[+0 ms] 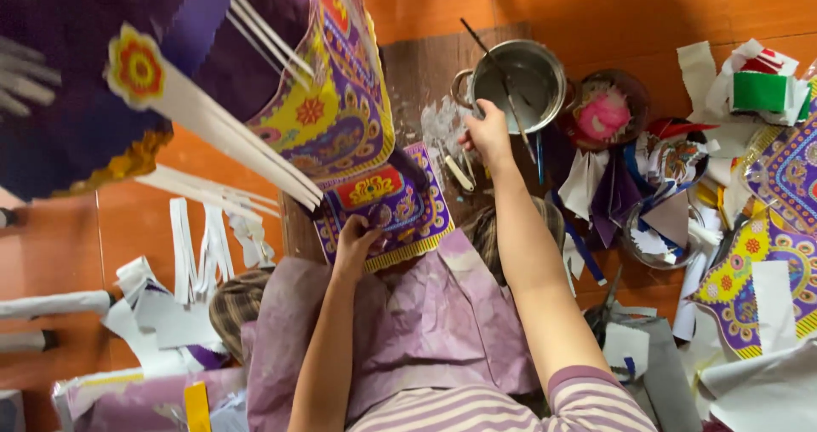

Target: Crafting and decorating paper horses by cutting paper and gluing decorative elements.

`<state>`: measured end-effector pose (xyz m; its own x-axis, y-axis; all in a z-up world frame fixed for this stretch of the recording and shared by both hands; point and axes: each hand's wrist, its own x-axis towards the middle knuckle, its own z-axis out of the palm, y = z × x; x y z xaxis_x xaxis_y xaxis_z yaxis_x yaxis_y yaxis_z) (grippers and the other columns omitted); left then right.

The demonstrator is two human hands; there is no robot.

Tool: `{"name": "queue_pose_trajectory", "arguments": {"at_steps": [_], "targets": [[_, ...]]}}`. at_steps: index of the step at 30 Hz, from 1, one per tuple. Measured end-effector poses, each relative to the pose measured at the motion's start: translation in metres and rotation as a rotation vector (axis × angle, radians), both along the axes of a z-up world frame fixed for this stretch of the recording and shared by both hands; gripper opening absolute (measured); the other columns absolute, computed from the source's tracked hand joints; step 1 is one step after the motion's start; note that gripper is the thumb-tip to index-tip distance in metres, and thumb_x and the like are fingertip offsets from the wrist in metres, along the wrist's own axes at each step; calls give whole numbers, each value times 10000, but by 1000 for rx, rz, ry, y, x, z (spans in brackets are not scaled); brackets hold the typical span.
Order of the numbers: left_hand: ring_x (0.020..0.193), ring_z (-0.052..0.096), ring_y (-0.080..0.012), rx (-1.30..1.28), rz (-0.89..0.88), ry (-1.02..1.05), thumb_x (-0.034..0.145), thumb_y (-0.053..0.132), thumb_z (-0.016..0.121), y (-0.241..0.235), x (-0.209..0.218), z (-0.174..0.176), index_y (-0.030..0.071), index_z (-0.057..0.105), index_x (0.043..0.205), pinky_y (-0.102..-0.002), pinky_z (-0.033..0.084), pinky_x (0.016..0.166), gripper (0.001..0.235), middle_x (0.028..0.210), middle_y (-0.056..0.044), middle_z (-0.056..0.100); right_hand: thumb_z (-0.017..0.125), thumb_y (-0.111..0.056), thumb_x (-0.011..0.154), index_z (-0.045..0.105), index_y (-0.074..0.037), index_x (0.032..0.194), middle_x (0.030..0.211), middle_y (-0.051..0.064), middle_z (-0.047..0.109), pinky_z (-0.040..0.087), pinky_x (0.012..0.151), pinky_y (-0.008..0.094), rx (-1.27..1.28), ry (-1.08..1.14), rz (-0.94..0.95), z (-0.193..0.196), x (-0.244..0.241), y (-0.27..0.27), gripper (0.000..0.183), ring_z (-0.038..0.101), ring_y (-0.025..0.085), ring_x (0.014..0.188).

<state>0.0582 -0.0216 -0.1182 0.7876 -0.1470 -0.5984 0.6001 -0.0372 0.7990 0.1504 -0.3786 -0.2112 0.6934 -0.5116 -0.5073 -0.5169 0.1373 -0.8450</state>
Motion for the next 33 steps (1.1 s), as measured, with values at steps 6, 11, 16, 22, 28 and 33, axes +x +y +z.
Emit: {"name": "queue_pose_trajectory", "arguments": {"at_steps": [6,11,16,22,28,33], "targets": [[589,630,-170,-186,131,3,1035,197,612,-19,1,35,73,606,987,-258,507,462,133,740,-60,528,613,-80,913,327,-142,1584,602,210,685,558,396,302,-98,-14,200,90,-17,22,733,692,258,443],[692,722,-215,-224,88,27,978,53,553,4,-17,-17,80,559,1180,-244,506,510,205,849,-132,684,595,-149,868,441,-267,1447,572,74,698,580,473,295,-259,156,289,94,-34,13,611,712,207,473],[677,727,-234,-165,114,72,935,28,571,10,-29,-40,74,670,1044,-270,540,573,155,788,-158,720,602,-154,866,382,-201,1484,603,96,710,566,453,277,-210,188,252,87,-45,6,657,715,205,479],[749,725,-225,-35,53,-9,939,30,634,4,-28,3,32,732,1080,-322,590,654,172,832,-153,736,640,-107,875,392,-110,1518,642,167,712,549,415,280,-72,74,203,102,-40,13,689,709,235,478],[784,685,-231,63,-75,-53,983,112,640,11,-34,17,12,747,1068,-351,561,704,170,873,-185,736,706,-259,882,468,-264,1480,1056,214,740,581,840,448,-330,237,333,143,-56,26,643,750,347,943],[890,709,-242,101,-178,-154,970,148,685,5,-43,48,5,760,1113,-395,569,808,215,950,-186,760,628,-51,861,420,-98,1333,665,173,704,558,402,301,-117,13,145,103,-73,1,517,699,238,475]]}}
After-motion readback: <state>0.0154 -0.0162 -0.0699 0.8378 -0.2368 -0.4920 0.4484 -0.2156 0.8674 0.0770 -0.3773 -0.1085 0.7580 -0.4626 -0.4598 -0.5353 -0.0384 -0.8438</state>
